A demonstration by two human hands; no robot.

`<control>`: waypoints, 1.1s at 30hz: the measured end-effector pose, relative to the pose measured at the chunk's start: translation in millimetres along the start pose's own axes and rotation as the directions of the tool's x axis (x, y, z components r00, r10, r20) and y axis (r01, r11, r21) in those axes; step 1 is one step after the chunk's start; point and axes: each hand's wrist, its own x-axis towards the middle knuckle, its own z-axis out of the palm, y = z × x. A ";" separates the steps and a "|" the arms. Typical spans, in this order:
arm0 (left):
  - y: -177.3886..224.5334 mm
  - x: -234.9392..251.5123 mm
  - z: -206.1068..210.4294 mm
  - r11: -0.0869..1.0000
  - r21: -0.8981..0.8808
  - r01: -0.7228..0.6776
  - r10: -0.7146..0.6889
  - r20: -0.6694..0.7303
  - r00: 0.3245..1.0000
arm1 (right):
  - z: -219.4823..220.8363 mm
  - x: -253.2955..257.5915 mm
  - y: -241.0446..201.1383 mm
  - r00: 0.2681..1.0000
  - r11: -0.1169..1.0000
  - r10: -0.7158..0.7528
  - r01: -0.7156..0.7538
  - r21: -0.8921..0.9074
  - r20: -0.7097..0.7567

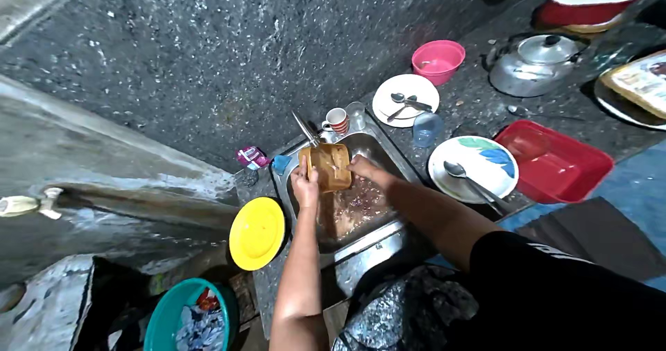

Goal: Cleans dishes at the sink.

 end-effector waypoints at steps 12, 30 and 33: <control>-36.4 -33.6 22.2 0.734 -0.644 0.218 -0.290 -0.007 0.957 | 40.6 -21.0 -10.8 0.988 0.968 0.152 -0.148 0.202 -0.006; -32.3 -44.5 27.4 0.837 -0.428 0.341 -0.308 0.146 0.940 | 51.4 -86.1 -0.3 0.782 0.753 -0.472 0.598 -0.275 0.407; -25.1 -44.9 7.5 0.858 -0.359 0.367 -0.302 0.226 0.926 | 32.2 -68.9 12.2 0.814 0.679 -0.417 0.575 -0.457 0.405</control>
